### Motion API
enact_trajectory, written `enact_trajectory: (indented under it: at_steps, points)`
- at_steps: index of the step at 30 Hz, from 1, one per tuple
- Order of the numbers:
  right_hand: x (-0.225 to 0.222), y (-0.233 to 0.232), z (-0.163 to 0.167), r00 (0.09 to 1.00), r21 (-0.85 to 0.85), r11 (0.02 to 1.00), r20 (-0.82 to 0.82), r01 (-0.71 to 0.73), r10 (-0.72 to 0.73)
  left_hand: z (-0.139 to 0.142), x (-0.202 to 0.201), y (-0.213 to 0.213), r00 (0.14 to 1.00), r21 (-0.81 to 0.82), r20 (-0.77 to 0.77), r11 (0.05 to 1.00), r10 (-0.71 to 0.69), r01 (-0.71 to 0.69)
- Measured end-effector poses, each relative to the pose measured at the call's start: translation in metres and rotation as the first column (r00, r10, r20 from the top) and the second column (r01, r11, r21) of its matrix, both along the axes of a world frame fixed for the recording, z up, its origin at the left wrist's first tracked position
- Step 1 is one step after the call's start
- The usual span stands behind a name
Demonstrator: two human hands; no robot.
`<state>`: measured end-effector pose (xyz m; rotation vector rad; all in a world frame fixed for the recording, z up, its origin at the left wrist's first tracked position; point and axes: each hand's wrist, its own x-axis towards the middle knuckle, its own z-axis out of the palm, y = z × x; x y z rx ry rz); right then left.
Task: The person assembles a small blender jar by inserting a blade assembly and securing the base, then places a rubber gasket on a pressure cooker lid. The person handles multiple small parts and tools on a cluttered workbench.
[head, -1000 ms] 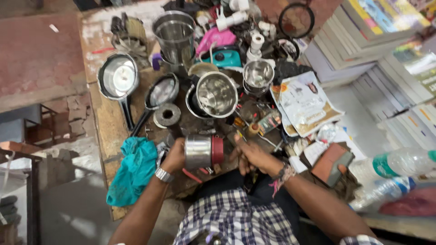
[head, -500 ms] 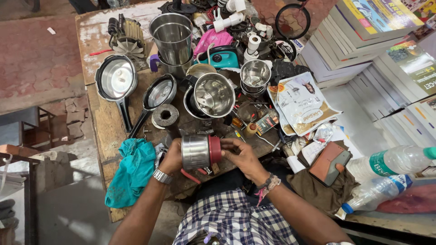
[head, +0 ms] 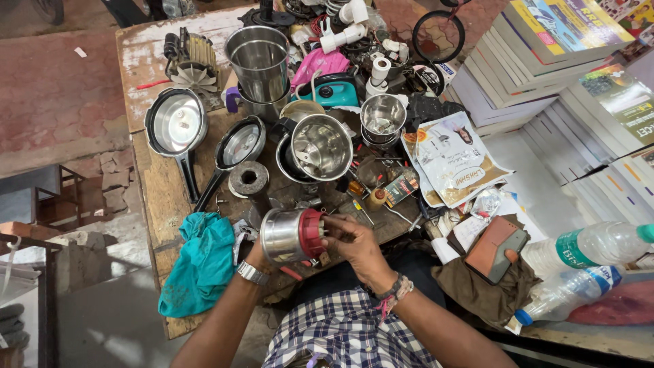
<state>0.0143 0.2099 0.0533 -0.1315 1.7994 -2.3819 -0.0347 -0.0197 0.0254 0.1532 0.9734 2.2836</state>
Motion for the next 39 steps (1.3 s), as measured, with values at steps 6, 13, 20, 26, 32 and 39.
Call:
enact_trajectory:
  at_steps: [6,13,20,26,32,39]
  points:
    - [0.02,-0.008,0.041,0.993,-0.013,0.998,0.101,0.059,-0.057,-0.021,0.009,0.005,0.997,0.087,0.006,0.993,0.074,-0.074]
    - [0.044,-0.015,0.057,0.996,-0.184,0.979,0.039,0.088,-0.083,-0.024,0.026,0.011,0.998,0.243,0.052,0.97,-0.034,0.02]
    - [0.051,-0.004,0.041,0.89,0.116,0.992,-0.456,0.057,0.003,-0.036,0.039,0.022,0.946,0.305,0.318,0.952,-0.069,-0.033]
    - [0.005,0.013,0.021,0.998,0.002,0.998,-0.013,-0.063,0.063,-0.039,0.025,0.02,0.917,-0.072,0.374,0.99,0.139,-0.121]
    - [-0.003,0.036,0.045,0.947,0.229,0.92,0.037,-0.319,0.319,0.006,0.014,0.011,0.97,-0.211,0.234,0.977,0.071,-0.021]
    - [-0.013,0.037,0.047,0.929,0.284,0.887,0.053,-0.365,0.365,0.017,0.001,-0.003,0.92,-0.433,-0.388,0.893,-0.06,-0.125]
